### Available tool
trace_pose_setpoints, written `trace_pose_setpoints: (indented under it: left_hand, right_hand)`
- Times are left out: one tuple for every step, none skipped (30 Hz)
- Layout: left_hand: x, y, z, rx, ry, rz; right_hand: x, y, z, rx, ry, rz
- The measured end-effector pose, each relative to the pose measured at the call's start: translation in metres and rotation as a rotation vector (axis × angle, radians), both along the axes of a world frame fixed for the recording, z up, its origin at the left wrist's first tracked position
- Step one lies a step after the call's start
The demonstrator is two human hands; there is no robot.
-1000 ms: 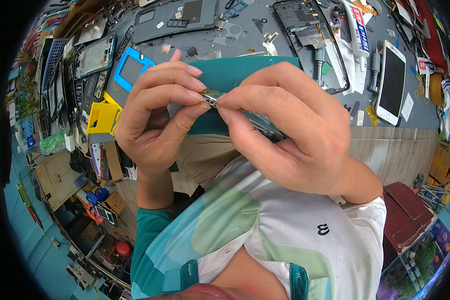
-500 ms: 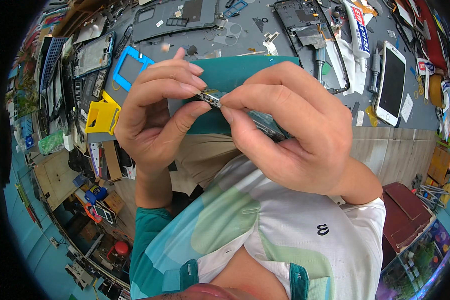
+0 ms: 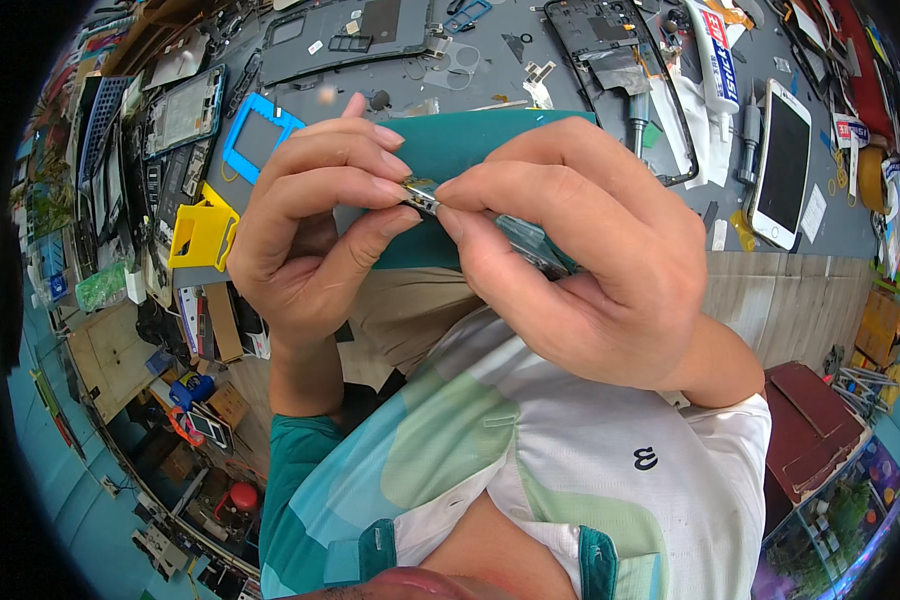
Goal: The person repairs a smartphone by applying adhesive to a small component and attaching it to the device's internal frame. They handle the phone, a tube of adhesive, and a small metal part, then place the component onto the phone's interior.
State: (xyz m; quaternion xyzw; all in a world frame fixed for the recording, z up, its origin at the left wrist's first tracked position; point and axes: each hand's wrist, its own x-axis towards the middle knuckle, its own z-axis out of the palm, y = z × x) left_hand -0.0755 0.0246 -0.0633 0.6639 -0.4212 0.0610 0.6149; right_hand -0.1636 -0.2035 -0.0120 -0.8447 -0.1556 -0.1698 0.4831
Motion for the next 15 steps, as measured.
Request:
trace_pose_setpoints:
  left_hand:
    - [-0.0004,-0.0001,0.0004,0.003,0.0,0.002]
    - [-0.0004,-0.0001,0.0007,0.003,0.001,0.0]
    - [-0.0003,-0.0001,0.001,0.009,-0.003,0.003]
    - [0.0001,0.0001,0.0013,0.012,-0.006,0.002]
    - [0.0002,0.0002,0.0016,0.01,-0.006,0.0]
    - [0.0002,0.0003,0.0018,0.015,-0.008,0.003]
    - [0.0001,0.0003,0.0019,0.015,-0.006,0.006]
    - [0.0,0.0003,0.002,0.012,-0.004,0.006]
    - [-0.0001,0.0003,0.0021,0.017,-0.009,0.011]
    - [-0.0001,0.0004,0.0022,0.02,-0.013,0.014]
    - [0.0,0.0005,0.0023,0.022,-0.014,0.016]
    - [0.0001,0.0006,0.0023,0.027,-0.018,0.019]
    - [0.0004,0.0011,0.0025,0.032,-0.02,0.021]
    - [0.0008,0.0012,0.0025,0.029,-0.021,0.02]
    - [0.001,0.0013,0.0025,0.036,-0.025,0.021]
  right_hand:
    - [-0.0002,0.0001,0.0,-0.008,-0.003,-0.003]
    - [-0.0006,0.0,0.0003,-0.007,0.0,-0.004]
    - [-0.0006,-0.0002,0.0002,0.003,0.006,-0.002]
    - [-0.0007,-0.0003,0.0001,-0.011,-0.003,-0.005]
    - [-0.0001,-0.001,-0.0002,-0.015,-0.009,-0.005]
    - [-0.0001,-0.0011,-0.0004,-0.005,-0.006,-0.005]
    - [-0.0001,-0.0012,-0.0006,-0.015,-0.013,-0.005]
    - [-0.0003,-0.001,-0.0009,-0.011,-0.011,-0.005]
    - [-0.0004,-0.001,-0.001,0.004,-0.005,-0.002]
    - [-0.0005,-0.0009,-0.0012,-0.009,-0.011,-0.007]
    - [-0.0004,-0.001,-0.0012,-0.011,-0.012,-0.007]
    - [-0.0003,-0.001,-0.0012,-0.001,-0.008,-0.007]
    - [-0.0002,-0.0009,-0.0011,-0.015,-0.015,-0.009]
    - [-0.0002,-0.0005,-0.001,-0.015,-0.016,-0.009]
    - [-0.0001,-0.0003,-0.0009,-0.003,-0.009,-0.008]
